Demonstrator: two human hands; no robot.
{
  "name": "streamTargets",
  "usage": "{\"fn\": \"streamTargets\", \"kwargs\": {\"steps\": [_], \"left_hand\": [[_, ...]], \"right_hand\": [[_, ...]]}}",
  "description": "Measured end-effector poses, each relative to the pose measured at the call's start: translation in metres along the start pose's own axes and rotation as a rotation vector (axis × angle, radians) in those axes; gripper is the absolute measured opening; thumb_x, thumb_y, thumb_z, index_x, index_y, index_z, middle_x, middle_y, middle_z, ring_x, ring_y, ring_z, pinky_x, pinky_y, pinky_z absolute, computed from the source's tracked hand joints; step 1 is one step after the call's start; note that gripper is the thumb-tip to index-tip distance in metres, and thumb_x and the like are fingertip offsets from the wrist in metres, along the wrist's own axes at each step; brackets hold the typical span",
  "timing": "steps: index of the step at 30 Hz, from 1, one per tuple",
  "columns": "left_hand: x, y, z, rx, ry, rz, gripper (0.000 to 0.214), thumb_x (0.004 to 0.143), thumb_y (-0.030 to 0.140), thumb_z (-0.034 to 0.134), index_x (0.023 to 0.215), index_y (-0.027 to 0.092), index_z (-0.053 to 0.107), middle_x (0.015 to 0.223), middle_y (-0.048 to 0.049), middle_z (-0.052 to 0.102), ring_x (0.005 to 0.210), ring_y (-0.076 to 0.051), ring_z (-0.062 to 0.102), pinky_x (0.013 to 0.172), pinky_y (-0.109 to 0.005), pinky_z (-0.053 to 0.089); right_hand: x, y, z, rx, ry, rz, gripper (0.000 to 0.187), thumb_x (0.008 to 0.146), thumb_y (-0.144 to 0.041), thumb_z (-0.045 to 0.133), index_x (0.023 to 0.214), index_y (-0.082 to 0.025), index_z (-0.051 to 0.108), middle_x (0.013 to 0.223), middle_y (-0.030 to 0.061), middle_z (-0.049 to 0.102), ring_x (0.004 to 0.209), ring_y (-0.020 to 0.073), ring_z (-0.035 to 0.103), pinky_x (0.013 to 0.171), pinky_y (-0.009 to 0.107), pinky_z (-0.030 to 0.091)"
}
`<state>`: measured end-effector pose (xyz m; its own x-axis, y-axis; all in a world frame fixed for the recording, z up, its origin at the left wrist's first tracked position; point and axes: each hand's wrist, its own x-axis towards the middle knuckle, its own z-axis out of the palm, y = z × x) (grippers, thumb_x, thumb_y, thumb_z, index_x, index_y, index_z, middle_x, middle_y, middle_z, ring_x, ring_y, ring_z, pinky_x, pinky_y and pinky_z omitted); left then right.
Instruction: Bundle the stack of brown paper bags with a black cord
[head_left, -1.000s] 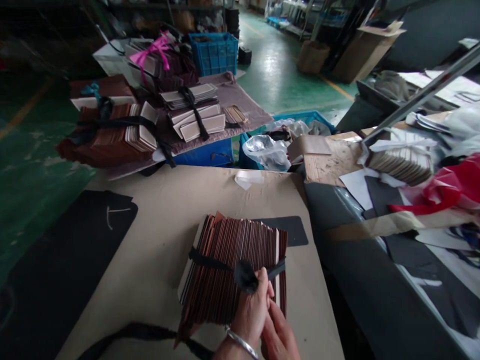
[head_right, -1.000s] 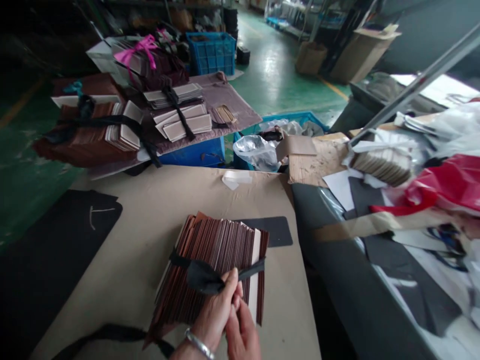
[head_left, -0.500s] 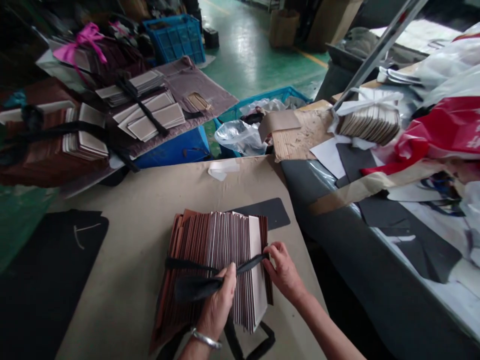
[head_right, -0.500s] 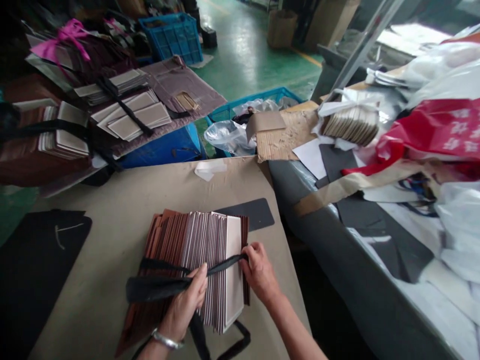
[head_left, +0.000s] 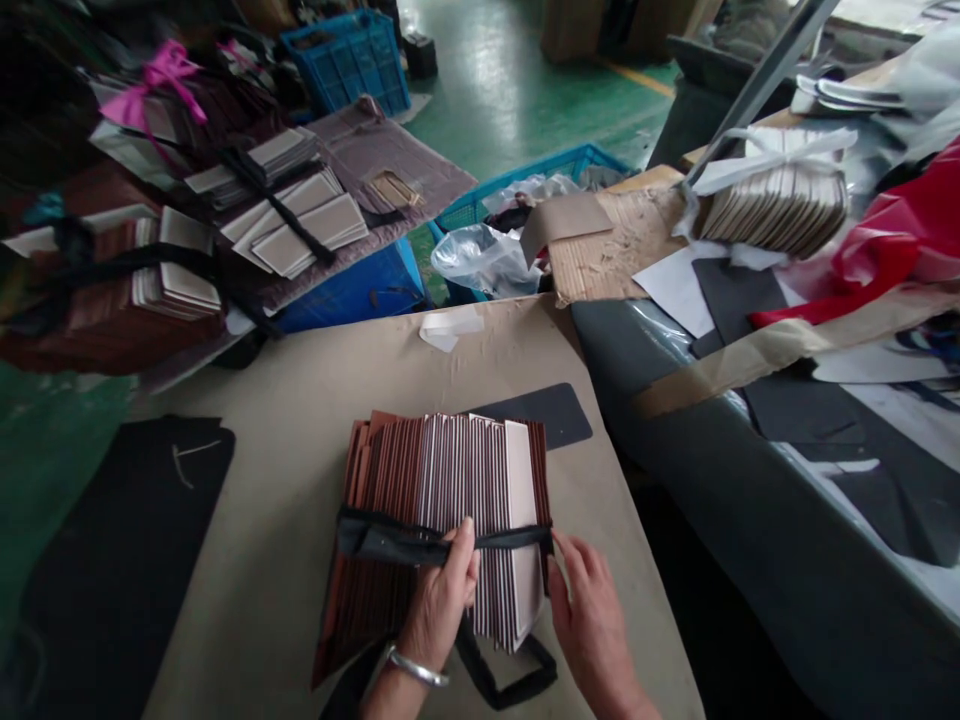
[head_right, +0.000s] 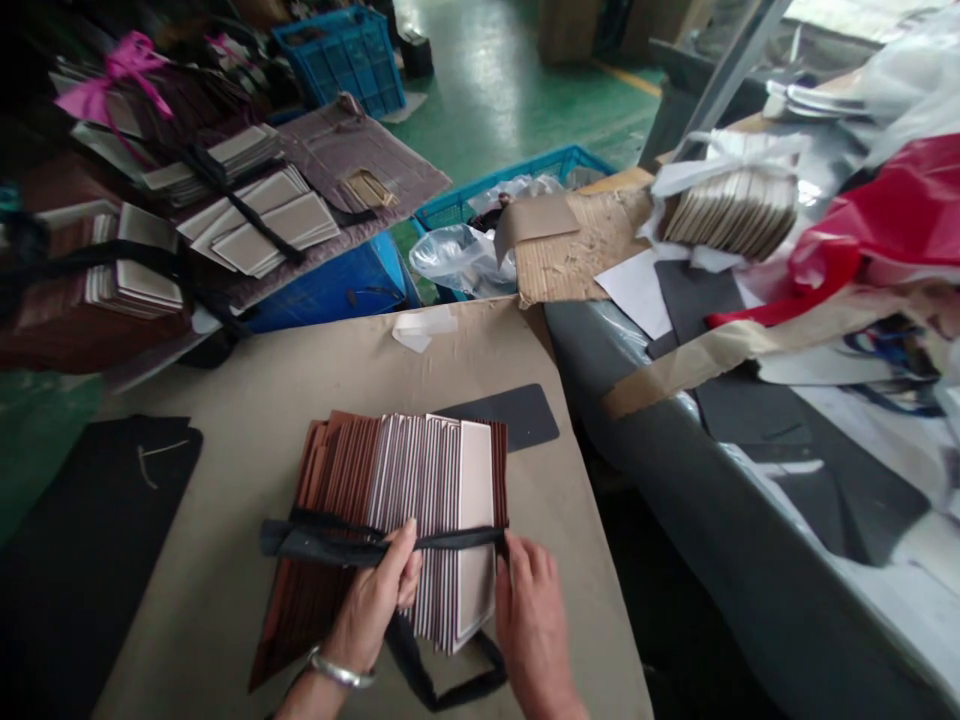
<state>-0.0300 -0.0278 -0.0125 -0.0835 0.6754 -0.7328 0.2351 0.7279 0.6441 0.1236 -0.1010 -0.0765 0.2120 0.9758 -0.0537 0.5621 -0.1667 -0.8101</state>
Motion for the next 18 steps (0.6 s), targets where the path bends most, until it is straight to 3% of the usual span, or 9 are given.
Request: {"fn": "streamTargets", "kwargs": {"steps": [4,7,10,13,16,18], "left_hand": [[-0.01,0.012,0.001,-0.079,-0.068,0.008,0.057,0.068,0.077,0.039,0.058,0.021,0.043,0.049,0.0056,0.038,0.048,-0.01,0.038,0.05,-0.022,0.036],[-0.011,0.013,-0.001,-0.094,-0.12,-0.011,0.06,0.063,0.08,0.041,0.057,0.02,0.043,0.048,0.0056,0.039,0.046,-0.009,0.038,0.049,-0.023,0.034],[-0.009,0.01,-0.006,-0.071,-0.175,-0.026,0.061,0.063,0.081,0.038,0.058,0.02,0.044,0.047,0.0049,0.041,0.046,-0.01,0.043,0.05,-0.023,0.037],[-0.009,0.009,-0.014,-0.001,-0.222,-0.023,0.065,0.067,0.081,0.03,0.066,0.019,0.049,0.055,0.0021,0.052,0.051,-0.011,0.052,0.051,-0.022,0.039],[-0.012,0.014,-0.023,0.145,-0.284,-0.041,0.07,0.073,0.077,0.023,0.088,0.018,0.055,0.053,0.0023,0.056,0.042,-0.011,0.051,0.044,-0.021,0.036],[-0.015,0.021,-0.03,0.266,-0.327,-0.056,0.068,0.081,0.069,0.018,0.104,0.017,0.054,0.046,0.0038,0.054,0.035,-0.012,0.048,0.04,-0.021,0.034]], "right_hand": [[-0.039,-0.054,0.012,0.181,-0.043,-0.048,0.019,0.091,-0.029,0.045,0.105,-0.023,0.056,0.092,0.008,0.064,0.084,0.0203,0.062,0.074,0.031,0.05],[-0.055,-0.086,0.038,0.337,-0.134,0.129,0.03,0.09,-0.041,0.045,0.11,-0.021,0.054,0.098,0.0086,0.065,0.087,0.0205,0.063,0.075,0.028,0.051],[-0.048,-0.098,0.047,0.493,-0.251,0.286,0.042,0.088,-0.056,0.038,0.091,-0.019,0.058,0.084,0.0073,0.066,0.077,0.02,0.062,0.068,0.027,0.05],[-0.027,-0.095,0.023,0.499,-0.388,0.409,0.054,0.082,-0.07,0.034,0.067,-0.02,0.049,0.064,0.0034,0.056,0.063,0.0167,0.055,0.058,0.025,0.046],[-0.004,-0.091,-0.019,0.37,-0.547,0.448,0.06,0.075,-0.078,0.026,0.061,-0.022,0.039,0.052,-0.0033,0.038,0.048,0.0112,0.037,0.045,0.023,0.034],[0.013,-0.091,-0.044,0.319,-0.623,0.435,0.059,0.072,-0.079,0.032,0.06,-0.021,0.04,0.05,-0.0053,0.033,0.045,0.0095,0.031,0.043,0.022,0.028]]}}
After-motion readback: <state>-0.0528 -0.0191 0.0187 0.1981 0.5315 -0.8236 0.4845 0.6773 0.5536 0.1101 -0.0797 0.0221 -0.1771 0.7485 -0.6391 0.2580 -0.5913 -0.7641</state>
